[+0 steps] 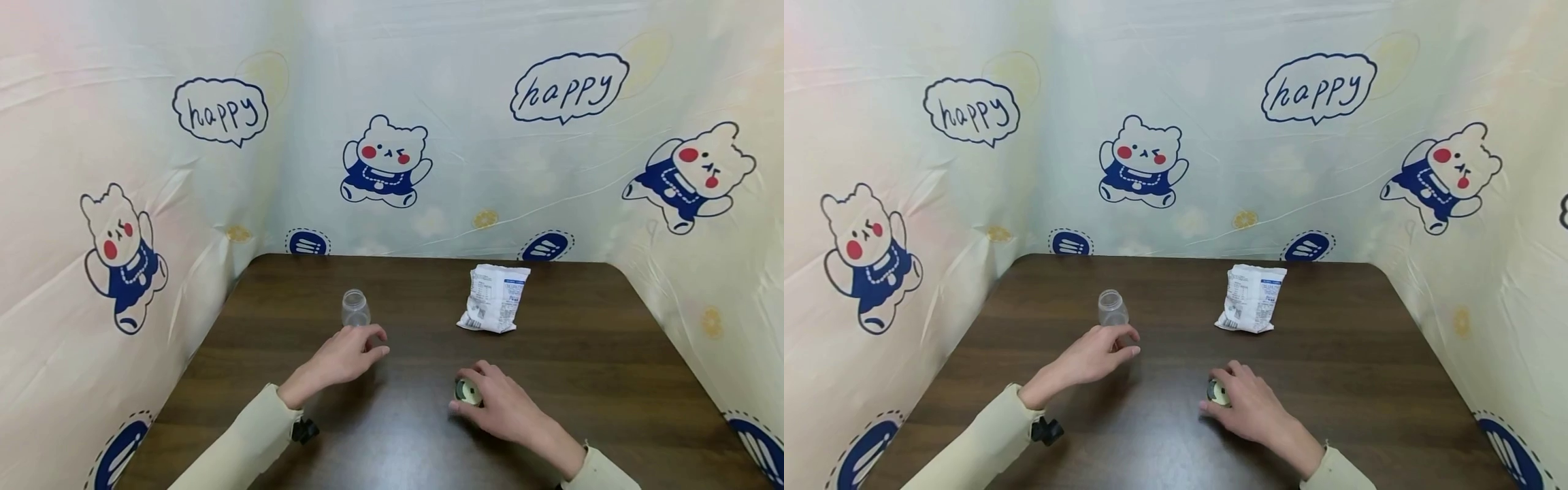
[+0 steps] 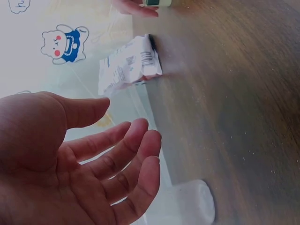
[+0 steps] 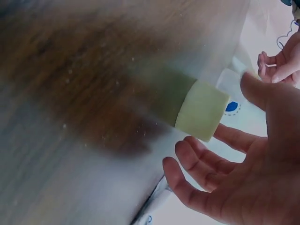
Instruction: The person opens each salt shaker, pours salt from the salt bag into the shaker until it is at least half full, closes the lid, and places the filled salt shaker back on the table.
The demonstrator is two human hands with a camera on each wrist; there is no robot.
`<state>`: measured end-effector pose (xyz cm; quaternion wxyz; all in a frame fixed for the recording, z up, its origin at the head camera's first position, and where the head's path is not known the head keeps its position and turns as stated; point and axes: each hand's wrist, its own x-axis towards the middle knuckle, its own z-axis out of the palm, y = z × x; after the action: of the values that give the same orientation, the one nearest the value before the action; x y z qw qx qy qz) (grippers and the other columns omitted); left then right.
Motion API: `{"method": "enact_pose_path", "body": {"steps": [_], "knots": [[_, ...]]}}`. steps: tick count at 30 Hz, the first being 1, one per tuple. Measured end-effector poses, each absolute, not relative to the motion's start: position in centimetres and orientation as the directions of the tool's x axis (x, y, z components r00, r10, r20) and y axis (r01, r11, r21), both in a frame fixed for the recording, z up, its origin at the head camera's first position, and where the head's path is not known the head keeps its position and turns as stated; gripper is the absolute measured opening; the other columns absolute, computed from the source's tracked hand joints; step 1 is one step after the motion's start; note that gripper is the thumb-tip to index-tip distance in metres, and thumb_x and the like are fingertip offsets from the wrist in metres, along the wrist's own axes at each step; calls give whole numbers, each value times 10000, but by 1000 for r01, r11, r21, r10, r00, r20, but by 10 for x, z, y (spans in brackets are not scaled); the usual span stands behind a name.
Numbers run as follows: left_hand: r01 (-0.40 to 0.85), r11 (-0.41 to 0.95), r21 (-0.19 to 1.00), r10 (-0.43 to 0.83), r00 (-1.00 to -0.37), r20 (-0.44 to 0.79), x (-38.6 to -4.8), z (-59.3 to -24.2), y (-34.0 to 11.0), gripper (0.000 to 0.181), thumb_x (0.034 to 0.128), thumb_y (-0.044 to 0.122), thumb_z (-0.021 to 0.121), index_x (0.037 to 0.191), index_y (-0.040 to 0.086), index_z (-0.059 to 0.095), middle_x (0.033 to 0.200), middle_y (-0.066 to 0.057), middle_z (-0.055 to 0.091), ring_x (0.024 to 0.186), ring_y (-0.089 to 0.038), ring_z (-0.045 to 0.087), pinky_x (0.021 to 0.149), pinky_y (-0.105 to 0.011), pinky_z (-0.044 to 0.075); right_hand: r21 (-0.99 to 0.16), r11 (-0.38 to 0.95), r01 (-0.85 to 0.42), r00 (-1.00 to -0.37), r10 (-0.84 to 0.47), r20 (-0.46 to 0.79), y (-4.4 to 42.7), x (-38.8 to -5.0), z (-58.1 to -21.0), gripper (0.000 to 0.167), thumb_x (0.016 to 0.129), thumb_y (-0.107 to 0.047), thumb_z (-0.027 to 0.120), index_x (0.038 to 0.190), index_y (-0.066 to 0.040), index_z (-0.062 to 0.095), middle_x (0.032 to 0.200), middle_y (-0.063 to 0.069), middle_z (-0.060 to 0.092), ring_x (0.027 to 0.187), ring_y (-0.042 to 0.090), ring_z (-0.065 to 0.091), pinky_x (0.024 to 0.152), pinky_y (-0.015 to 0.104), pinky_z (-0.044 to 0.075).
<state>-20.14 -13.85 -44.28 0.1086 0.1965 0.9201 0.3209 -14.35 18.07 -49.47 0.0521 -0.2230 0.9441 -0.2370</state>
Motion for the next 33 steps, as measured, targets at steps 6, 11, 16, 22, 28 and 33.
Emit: {"method": "enact_pose_path", "body": {"steps": [6, 11, 16, 22, 28, 33], "knots": [[307, 703, 641, 443, -895, -57, -205, -440, -134, 223, 1034, 217, 709, 1218, 91, 711, 844, 36, 652, 703, -154, 594, 652, -353, 524, -481, 812, -331, -930, -368, 19, 186, -148, -491, 410, 978, -376, 775, 1270, -94, 722, 1153, 12, 634, 1018, 196, 614, 829, 449, 528], [335, 696, 635, 453, -891, -26, -208, -438, -129, 200, 1037, 224, 704, 1207, 119, 712, 830, 53, 644, 708, -144, 588, 665, -357, 520, -489, 820, -299, -944, -328, 28, 194, -150, -492, 394, 958, -328, 803, 1267, -97, 724, 1155, 28, 649, 1034, 212, 629, 849, 469, 530], [349, 684, 641, 464, -886, -13, -211, -434, -121, 210, 1049, 230, 688, 1230, 125, 704, 823, 52, 630, 707, -150, 578, 656, -352, 509, -485, 834, -264, -956, -291, 21, 203, -153, -491, 396, 967, -322, 790, 1275, -85, 718, 1184, 75, 660, 1070, 257, 649, 877, 504, 538], [400, 660, 636, 487, -872, 43, -219, -428, -107, 215, 1052, 224, 685, 1232, 111, 709, 833, 51, 630, 709, -140, 577, 657, -329, 509, -513, 829, -221, -970, -243, 26, 214, -161, -488, 396, 976, -267, 778, 1291, -39, 703, 1183, 118, 668, 1040, 275, 655, 859, 524, 541], [426, 638, 641, 491, -867, 88, -228, -422, -93, 195, 1049, 207, 687, 1209, 98, 714, 856, 42, 630, 739, -143, 571, 681, -337, 502, -531, 821, -209, -975, -216, 50, 225, -169, -489, 403, 973, -230, 776, 1287, 6, 686, 1164, 145, 688, 991, 278, 657, 839, 512, 538], [433, 639, 636, 486, -868, 102, -236, -419, -83, 196, 1053, 220, 682, 1209, 105, 714, 886, 30, 638, 775, -152, 578, 706, -337, 508, -557, 814, -166, -984, -173, 40, 232, -173, -488, 458, 981, -244, 768, 1331, 25, 643, 1155, 163, 692, 967, 280, 654, 839, 523, 540]]}}
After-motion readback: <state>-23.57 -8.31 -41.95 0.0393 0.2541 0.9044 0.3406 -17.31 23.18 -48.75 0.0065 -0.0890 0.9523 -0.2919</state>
